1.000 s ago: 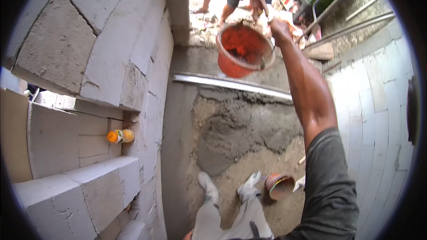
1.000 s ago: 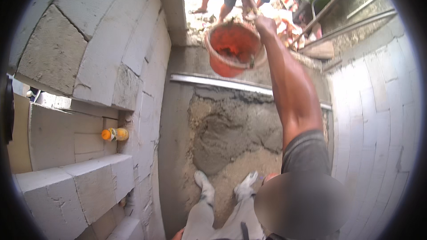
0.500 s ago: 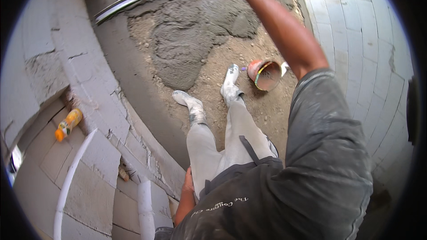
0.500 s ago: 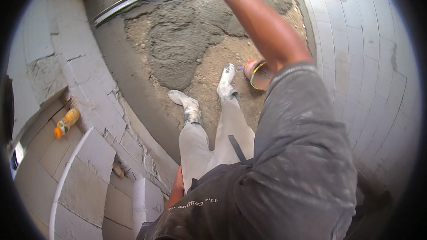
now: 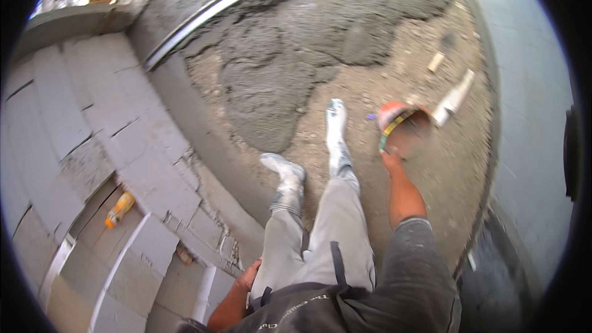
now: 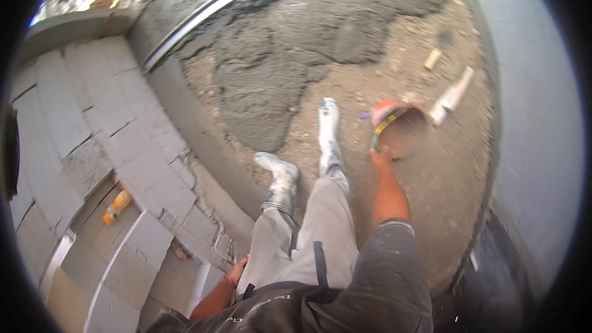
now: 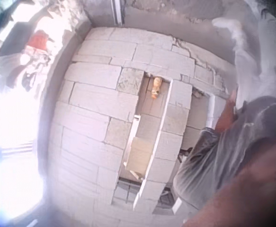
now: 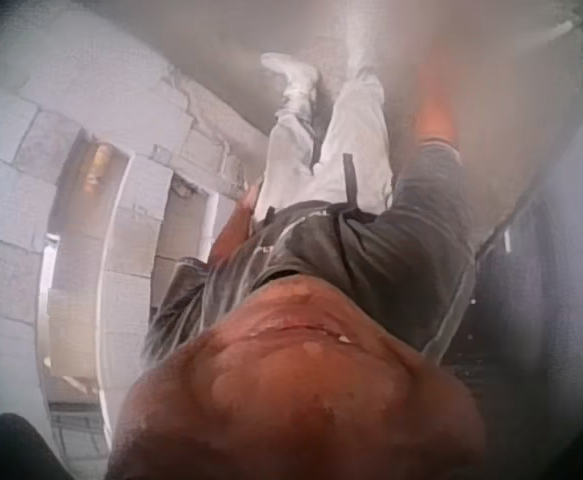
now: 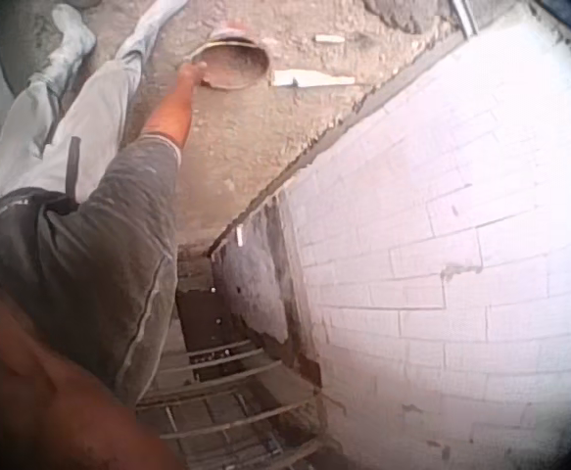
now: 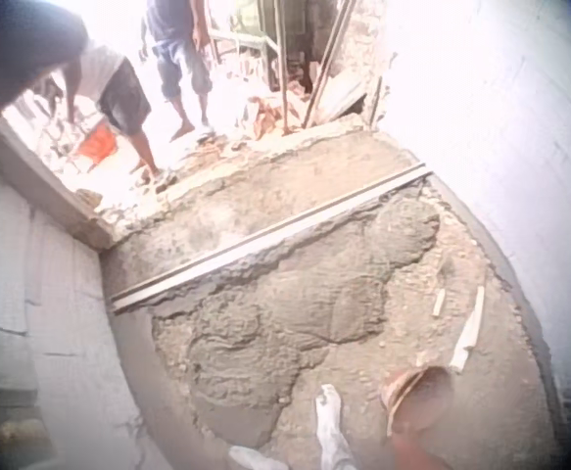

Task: The person cuts a metal straightedge with pliers, then uses it to screed and level wet concrete on a floor. They pour additional concrete from buckets and smooth the surface with a trowel.

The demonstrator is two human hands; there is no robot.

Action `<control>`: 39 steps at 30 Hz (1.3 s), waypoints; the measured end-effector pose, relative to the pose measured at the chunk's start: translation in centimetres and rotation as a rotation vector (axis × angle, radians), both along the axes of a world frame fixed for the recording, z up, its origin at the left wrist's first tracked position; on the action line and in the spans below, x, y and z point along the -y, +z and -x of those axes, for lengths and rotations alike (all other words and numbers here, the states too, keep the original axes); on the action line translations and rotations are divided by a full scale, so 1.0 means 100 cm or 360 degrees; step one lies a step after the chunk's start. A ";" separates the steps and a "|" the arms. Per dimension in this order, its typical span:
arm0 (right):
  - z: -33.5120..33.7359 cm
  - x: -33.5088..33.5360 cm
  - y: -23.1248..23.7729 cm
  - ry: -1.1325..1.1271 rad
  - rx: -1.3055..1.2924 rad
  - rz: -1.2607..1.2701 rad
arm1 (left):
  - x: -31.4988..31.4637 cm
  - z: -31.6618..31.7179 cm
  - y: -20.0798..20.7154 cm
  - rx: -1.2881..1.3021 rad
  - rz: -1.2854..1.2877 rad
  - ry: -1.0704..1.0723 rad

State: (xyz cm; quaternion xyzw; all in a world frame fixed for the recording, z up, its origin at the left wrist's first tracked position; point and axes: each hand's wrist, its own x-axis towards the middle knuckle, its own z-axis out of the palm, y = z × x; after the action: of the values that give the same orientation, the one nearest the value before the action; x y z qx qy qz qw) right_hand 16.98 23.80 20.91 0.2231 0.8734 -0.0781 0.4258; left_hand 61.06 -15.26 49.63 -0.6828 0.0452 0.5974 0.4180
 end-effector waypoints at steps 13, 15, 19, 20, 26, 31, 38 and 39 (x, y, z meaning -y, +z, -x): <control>0.052 -0.051 -0.012 -0.0581 -0.0253 0.0309 | 0.012 0.202 0.033 0.0166 0.0282 -0.0211; 0.093 -0.052 0.035 -0.0632 -0.0184 0.0231 | 0.032 0.221 0.045 0.0140 0.0414 -0.0173; 0.174 0.006 0.121 -0.0220 0.0034 0.0537 | 0.067 0.230 0.049 0.0008 0.0599 -0.0034; 0.199 0.066 0.170 -0.0191 0.0095 0.0626 | 0.076 0.224 0.044 -0.0026 0.0622 0.0032; 0.243 0.252 0.214 0.0415 -0.0309 0.1231 | 0.152 0.262 0.002 -0.0258 0.0653 0.0088; 0.288 0.460 0.265 0.0753 -0.0595 0.1414 | 0.242 0.277 -0.045 -0.0296 0.0757 0.0191; 0.406 0.740 0.176 0.1365 -0.1162 0.1452 | 0.397 0.286 -0.036 -0.0241 0.0405 0.0176; 0.427 0.784 0.160 0.1489 -0.1189 0.1375 | 0.413 0.280 -0.039 -0.0262 0.0366 0.0164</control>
State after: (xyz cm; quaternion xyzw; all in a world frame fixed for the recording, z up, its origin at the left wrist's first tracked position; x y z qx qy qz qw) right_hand -25.74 -54.57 36.96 -0.4016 0.8555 -0.2960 0.1387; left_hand 33.07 -56.57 45.77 -0.6764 0.1124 0.6629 0.3007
